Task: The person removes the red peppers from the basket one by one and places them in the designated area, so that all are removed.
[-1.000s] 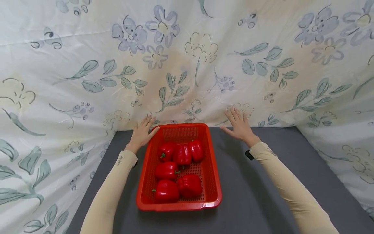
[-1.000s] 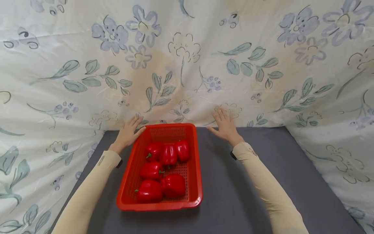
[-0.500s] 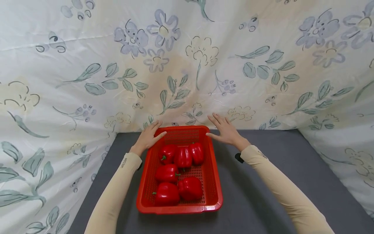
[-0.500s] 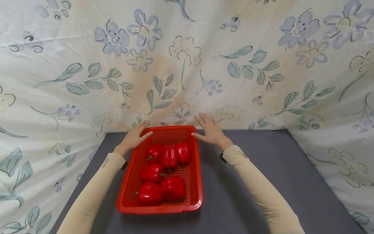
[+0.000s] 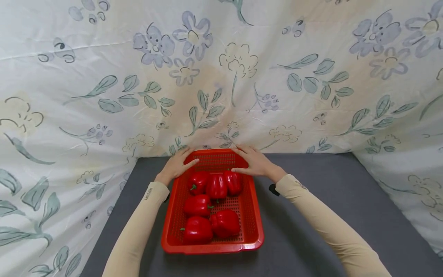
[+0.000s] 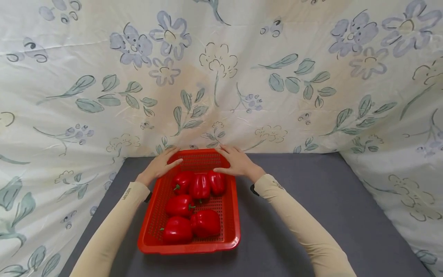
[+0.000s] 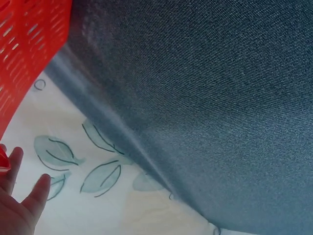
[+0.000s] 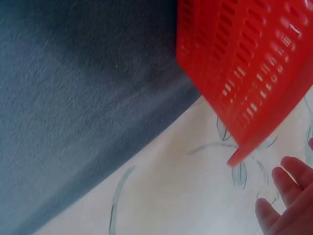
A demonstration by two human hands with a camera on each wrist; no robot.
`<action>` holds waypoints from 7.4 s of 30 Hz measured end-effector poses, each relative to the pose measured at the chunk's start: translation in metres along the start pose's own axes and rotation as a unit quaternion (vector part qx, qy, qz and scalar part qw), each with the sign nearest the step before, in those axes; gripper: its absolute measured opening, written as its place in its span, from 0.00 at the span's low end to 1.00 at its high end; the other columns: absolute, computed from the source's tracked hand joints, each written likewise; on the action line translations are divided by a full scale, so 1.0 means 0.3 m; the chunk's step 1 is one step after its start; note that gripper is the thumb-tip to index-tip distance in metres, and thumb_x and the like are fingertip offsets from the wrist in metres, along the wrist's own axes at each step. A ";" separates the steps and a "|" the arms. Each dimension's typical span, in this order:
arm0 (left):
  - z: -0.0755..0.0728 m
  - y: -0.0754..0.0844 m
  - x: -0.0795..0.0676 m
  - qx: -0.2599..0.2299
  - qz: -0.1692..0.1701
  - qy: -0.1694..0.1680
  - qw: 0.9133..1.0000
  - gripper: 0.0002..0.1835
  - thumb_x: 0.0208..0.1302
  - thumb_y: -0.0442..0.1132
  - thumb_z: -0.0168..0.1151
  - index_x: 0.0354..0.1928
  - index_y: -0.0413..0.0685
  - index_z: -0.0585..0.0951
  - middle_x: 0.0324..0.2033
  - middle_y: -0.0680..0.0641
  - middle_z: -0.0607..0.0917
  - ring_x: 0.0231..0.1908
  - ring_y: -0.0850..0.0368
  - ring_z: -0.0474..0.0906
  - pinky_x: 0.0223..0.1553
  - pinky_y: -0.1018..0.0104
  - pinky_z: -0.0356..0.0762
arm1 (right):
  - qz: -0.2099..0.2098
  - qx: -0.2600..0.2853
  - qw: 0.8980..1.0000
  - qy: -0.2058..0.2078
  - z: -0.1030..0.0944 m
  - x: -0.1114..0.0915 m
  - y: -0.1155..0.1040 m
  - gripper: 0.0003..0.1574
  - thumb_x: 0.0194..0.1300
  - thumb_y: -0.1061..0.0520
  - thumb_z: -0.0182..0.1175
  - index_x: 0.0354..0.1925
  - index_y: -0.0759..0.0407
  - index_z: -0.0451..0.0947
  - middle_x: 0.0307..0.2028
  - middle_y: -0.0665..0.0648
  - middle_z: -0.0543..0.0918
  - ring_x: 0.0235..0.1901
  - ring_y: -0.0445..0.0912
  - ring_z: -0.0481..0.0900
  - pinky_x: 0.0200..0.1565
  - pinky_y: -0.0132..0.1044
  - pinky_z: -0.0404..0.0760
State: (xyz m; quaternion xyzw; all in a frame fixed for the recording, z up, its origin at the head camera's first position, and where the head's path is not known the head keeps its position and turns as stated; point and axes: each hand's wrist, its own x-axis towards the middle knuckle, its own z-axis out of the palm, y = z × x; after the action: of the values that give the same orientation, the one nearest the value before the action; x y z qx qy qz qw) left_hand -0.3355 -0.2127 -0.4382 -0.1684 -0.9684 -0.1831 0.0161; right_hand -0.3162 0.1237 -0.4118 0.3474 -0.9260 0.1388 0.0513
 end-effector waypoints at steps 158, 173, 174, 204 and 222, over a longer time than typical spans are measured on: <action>0.039 0.004 -0.039 -0.023 -0.013 0.017 1.000 0.36 0.60 0.69 0.45 0.68 0.65 0.62 0.70 0.47 0.57 0.68 0.46 0.52 0.63 0.39 0.55 | 0.127 0.070 0.986 0.081 -0.147 -0.432 0.244 0.54 0.47 0.41 0.70 0.67 0.54 0.58 0.59 0.63 0.67 0.53 0.57 0.67 0.43 0.57 0.78; 0.032 -0.002 -0.026 -0.024 -0.008 0.013 1.000 0.35 0.60 0.68 0.46 0.68 0.65 0.62 0.69 0.47 0.57 0.68 0.45 0.52 0.62 0.38 0.55 | 0.162 0.047 0.983 0.073 -0.123 -0.491 0.320 0.54 0.47 0.43 0.70 0.66 0.58 0.59 0.57 0.67 0.68 0.53 0.60 0.67 0.43 0.61 0.76; 0.032 -0.002 -0.027 -0.024 -0.009 0.013 1.000 0.35 0.61 0.68 0.46 0.68 0.65 0.62 0.69 0.47 0.57 0.68 0.45 0.52 0.62 0.38 0.55 | 0.167 0.044 0.982 0.071 -0.121 -0.496 0.327 0.54 0.47 0.43 0.70 0.66 0.58 0.58 0.58 0.67 0.67 0.53 0.61 0.66 0.44 0.62 0.75; 0.034 0.000 -0.029 -0.042 -0.013 0.015 0.999 0.34 0.62 0.66 0.47 0.68 0.66 0.62 0.70 0.47 0.57 0.69 0.45 0.52 0.61 0.35 0.55 | 0.216 0.001 0.976 0.032 -0.068 -0.605 0.481 0.54 0.48 0.46 0.70 0.66 0.67 0.57 0.56 0.76 0.64 0.52 0.70 0.62 0.46 0.70 0.66; 0.031 -0.004 -0.021 -0.040 -0.011 0.018 0.999 0.35 0.61 0.66 0.47 0.68 0.63 0.63 0.69 0.47 0.57 0.69 0.45 0.51 0.63 0.39 0.54 | 0.229 0.003 0.973 0.003 -0.041 -0.594 0.524 0.56 0.50 0.46 0.68 0.68 0.66 0.54 0.57 0.76 0.62 0.54 0.71 0.60 0.49 0.72 0.60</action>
State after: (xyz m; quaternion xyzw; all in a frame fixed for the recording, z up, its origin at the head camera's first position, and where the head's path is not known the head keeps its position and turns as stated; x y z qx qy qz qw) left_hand -0.3298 -0.2125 -0.4479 -0.1550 -0.9615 -0.2254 0.0251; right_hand -0.2853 0.3526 -0.4689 0.1258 -0.9803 0.1511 0.0202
